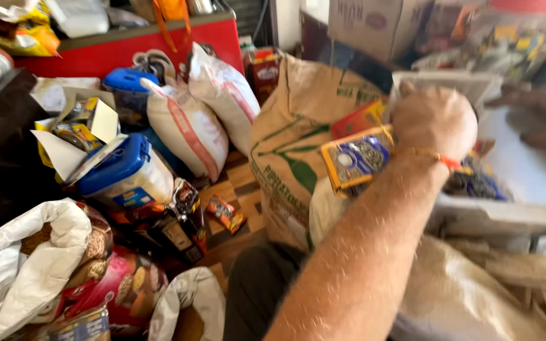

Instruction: The person sorts through packets of product by hand, picking them up from a pile and placing them into a plastic bin.

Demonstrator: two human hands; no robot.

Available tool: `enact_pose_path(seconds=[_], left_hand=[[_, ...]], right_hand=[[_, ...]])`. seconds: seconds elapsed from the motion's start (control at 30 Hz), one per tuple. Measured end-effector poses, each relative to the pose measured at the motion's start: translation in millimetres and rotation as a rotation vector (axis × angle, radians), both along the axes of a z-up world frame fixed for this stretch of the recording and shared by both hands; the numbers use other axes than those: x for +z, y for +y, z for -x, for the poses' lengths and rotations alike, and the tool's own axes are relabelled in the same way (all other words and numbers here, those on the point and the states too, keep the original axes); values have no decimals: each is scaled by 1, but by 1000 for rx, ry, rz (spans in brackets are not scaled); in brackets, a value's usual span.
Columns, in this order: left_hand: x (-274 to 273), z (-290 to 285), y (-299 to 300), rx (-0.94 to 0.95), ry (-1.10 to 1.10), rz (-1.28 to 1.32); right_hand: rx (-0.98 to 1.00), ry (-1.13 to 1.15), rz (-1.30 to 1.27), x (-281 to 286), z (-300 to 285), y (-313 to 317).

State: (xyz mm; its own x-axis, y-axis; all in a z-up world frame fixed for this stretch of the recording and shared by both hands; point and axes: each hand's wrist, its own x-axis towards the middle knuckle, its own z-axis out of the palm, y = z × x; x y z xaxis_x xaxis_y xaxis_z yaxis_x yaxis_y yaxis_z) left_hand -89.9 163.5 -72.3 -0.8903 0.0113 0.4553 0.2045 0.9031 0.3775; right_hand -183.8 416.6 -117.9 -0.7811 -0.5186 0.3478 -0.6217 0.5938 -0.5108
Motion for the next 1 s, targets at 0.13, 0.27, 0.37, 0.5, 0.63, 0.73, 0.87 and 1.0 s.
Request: enact_pose_path(seconds=[0.13, 0.27, 0.37, 0.5, 0.63, 0.73, 0.87, 1.0], left_hand=[[-18, 5, -32, -104, 304, 168], [-19, 2, -51, -120, 223, 110], [-14, -4, -54, -112, 234, 224], [-11, -12, -56, -114, 208, 210], [-6, -25, -55, -132, 278, 199], [5, -38, -58, -117, 192, 223], [9, -41, -58, -91, 288, 253], [6, -35, -55, -43, 322, 139]], right_hand=[[-95, -33, -145, 40, -46, -36], [-37, 70, -172, 70, -97, -77], [-38, 166, -245, 78, -112, -82], [41, 189, -201, 74, -111, -84], [-48, 271, -428, 77, -106, -96], [-73, 304, -550, 83, -105, -109], [-48, 324, -220, 83, -97, -132], [-108, -207, 410, 74, -98, -159]])
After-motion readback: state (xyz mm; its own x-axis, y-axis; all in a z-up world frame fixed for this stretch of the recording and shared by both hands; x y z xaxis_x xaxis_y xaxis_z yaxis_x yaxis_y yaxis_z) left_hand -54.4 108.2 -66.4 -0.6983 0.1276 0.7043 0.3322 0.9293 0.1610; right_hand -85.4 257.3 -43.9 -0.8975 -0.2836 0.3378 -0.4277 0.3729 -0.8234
